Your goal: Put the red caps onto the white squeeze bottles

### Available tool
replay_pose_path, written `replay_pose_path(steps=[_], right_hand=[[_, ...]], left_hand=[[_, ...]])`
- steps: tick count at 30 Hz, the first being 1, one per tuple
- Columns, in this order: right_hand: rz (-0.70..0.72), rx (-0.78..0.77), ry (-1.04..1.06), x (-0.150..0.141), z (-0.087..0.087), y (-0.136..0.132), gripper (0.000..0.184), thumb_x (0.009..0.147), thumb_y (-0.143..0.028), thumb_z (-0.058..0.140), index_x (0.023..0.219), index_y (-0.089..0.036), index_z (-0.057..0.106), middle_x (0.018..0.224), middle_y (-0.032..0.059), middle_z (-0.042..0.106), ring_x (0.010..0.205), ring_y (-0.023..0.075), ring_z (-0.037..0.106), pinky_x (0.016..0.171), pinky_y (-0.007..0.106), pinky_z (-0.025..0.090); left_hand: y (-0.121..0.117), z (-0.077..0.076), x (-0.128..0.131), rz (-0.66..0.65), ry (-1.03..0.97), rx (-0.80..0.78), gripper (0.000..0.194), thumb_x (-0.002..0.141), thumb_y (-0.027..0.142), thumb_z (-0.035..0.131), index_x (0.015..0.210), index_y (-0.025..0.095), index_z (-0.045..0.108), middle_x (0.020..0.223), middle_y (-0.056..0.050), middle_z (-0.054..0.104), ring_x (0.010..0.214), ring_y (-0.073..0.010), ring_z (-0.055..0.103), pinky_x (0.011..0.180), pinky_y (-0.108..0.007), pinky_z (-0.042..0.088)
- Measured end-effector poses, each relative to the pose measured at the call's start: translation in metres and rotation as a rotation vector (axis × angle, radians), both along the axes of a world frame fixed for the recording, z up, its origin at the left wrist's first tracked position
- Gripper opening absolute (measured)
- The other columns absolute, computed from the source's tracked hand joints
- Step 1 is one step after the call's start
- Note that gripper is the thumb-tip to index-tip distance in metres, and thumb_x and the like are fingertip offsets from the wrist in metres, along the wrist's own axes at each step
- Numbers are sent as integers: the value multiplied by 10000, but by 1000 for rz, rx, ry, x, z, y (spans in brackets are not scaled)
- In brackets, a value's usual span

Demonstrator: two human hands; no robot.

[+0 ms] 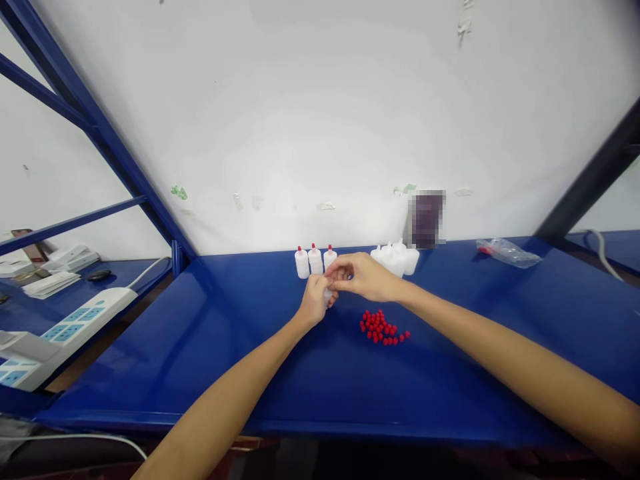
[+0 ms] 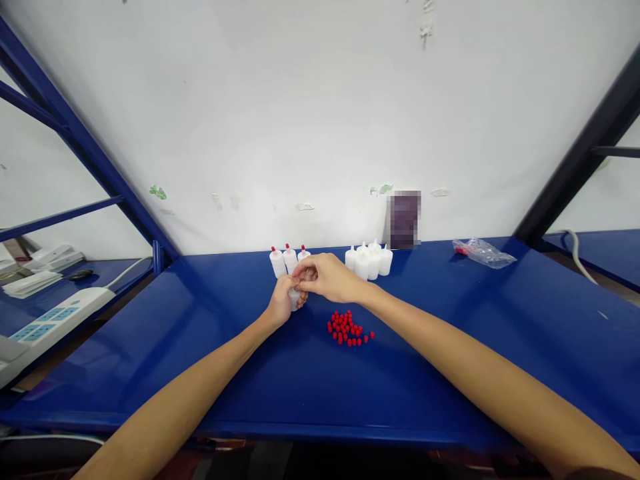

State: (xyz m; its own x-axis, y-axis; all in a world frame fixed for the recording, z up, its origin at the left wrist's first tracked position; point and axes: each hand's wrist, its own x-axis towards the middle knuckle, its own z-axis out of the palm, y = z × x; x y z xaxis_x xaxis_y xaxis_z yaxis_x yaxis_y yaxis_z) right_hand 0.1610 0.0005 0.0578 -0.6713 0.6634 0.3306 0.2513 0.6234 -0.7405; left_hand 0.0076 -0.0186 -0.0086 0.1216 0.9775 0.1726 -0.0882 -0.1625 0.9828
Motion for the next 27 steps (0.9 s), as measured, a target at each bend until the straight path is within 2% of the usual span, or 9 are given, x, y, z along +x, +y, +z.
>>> replay_pose_path(steps=[3,6,9,12,15,18,24,27], right_hand=[[-16,79,-83,2,5,-1,101,819,-215,644,860,-155,714,743,18,688,634,120,586,622,248,446],[-71,100,-134,8,15,1,110,834,-220,627,872,-152,704,723,11,688,633,120,589,619,239,434],[-296,218,-205,15,20,13,115,837,-201,614,882,-147,705,788,39,715,703,145,623,688,256,452],[-464,321,-323,17,13,29,147,854,-173,581,910,-140,713,892,84,736,820,191,651,757,282,458],[-460,324,-410,14,-2,41,175,875,-167,553,929,-136,717,939,109,742,889,221,664,789,296,458],[-426,305,-432,11,-13,46,177,877,-166,550,922,-136,718,945,115,746,894,231,674,782,298,459],[-343,274,-464,15,-13,48,118,853,-188,604,887,-160,713,916,88,746,856,215,675,744,278,455],[-312,273,-486,16,-10,45,194,856,-207,603,1016,-157,702,893,78,741,841,213,673,744,285,458]], left_hand=[[-1,1,0,10,48,74,347,762,417,451,527,164,477,434,7,435,390,-82,385,415,-234,287],[0,2,-1,82,72,87,420,850,479,356,650,157,538,480,9,482,419,-96,416,434,-229,328],[2,3,-3,216,174,68,387,874,424,308,723,168,556,525,14,513,451,-104,441,460,-226,351],[2,4,-6,276,356,104,338,845,330,327,631,168,533,552,4,527,496,-111,476,516,-237,367],[2,5,-8,298,472,161,349,850,306,327,598,171,528,566,-1,531,556,-126,509,572,-253,375],[2,5,-7,283,492,192,374,877,311,310,586,176,503,577,-4,541,569,-128,511,590,-256,383],[-2,7,-4,227,395,160,408,931,377,294,582,193,397,534,17,468,475,-107,481,526,-243,381],[-4,8,-5,190,409,202,378,939,360,279,623,193,402,558,27,466,448,-98,470,513,-240,373]])
